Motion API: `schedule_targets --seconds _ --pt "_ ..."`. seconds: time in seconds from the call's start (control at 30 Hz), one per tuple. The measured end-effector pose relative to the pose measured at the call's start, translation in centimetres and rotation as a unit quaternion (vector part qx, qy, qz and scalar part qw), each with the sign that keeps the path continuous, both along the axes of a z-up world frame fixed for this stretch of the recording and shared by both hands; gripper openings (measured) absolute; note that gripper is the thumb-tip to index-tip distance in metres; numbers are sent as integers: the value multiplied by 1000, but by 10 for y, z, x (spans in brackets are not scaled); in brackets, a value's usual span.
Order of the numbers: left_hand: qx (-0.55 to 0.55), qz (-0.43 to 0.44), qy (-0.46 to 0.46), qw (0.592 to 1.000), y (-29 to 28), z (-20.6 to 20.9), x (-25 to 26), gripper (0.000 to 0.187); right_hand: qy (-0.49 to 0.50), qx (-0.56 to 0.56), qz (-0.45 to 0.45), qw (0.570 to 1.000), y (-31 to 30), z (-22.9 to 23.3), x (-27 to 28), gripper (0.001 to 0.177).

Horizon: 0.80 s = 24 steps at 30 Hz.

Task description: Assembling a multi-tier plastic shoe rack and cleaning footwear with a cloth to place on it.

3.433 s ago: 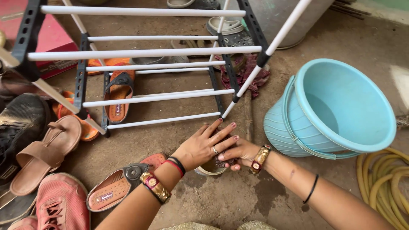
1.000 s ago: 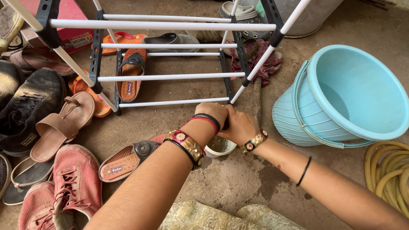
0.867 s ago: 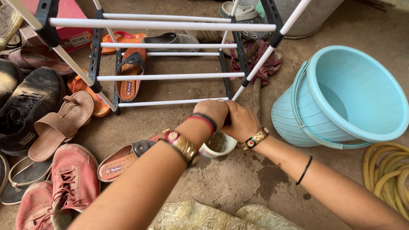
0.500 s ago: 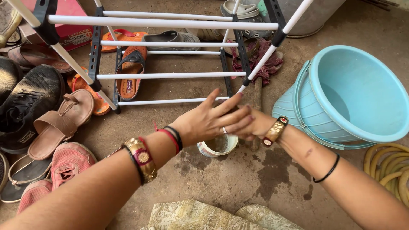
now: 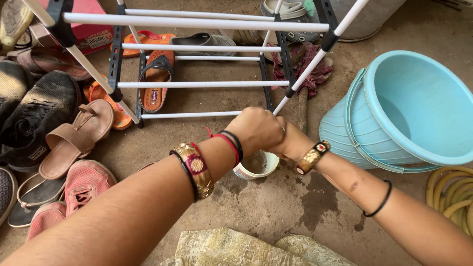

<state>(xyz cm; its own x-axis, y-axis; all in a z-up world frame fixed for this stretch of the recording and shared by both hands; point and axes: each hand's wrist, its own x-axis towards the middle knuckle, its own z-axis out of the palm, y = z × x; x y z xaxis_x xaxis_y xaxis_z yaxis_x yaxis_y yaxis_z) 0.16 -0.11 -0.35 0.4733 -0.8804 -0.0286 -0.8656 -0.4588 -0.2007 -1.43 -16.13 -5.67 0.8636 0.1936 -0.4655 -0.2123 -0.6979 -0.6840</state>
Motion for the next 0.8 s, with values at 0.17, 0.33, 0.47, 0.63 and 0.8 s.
schedule_targets --seconds 0.17,0.33,0.47,0.63,0.8 --pt "-24 39 54 998 -3 -9 12 20 -159 26 -12 987 -7 -33 4 41" --pt "33 61 52 996 -13 -34 15 19 -166 -11 -4 986 -5 -52 3 48" --pt "172 129 62 975 -8 -19 5 26 -170 -1 85 982 0 -52 -18 64" --pt "163 233 74 956 68 -39 25 24 -196 -139 265 934 0 -81 -46 65" --pt "61 303 95 946 171 -29 24 41 -229 -299 404 834 -54 -147 -56 14"
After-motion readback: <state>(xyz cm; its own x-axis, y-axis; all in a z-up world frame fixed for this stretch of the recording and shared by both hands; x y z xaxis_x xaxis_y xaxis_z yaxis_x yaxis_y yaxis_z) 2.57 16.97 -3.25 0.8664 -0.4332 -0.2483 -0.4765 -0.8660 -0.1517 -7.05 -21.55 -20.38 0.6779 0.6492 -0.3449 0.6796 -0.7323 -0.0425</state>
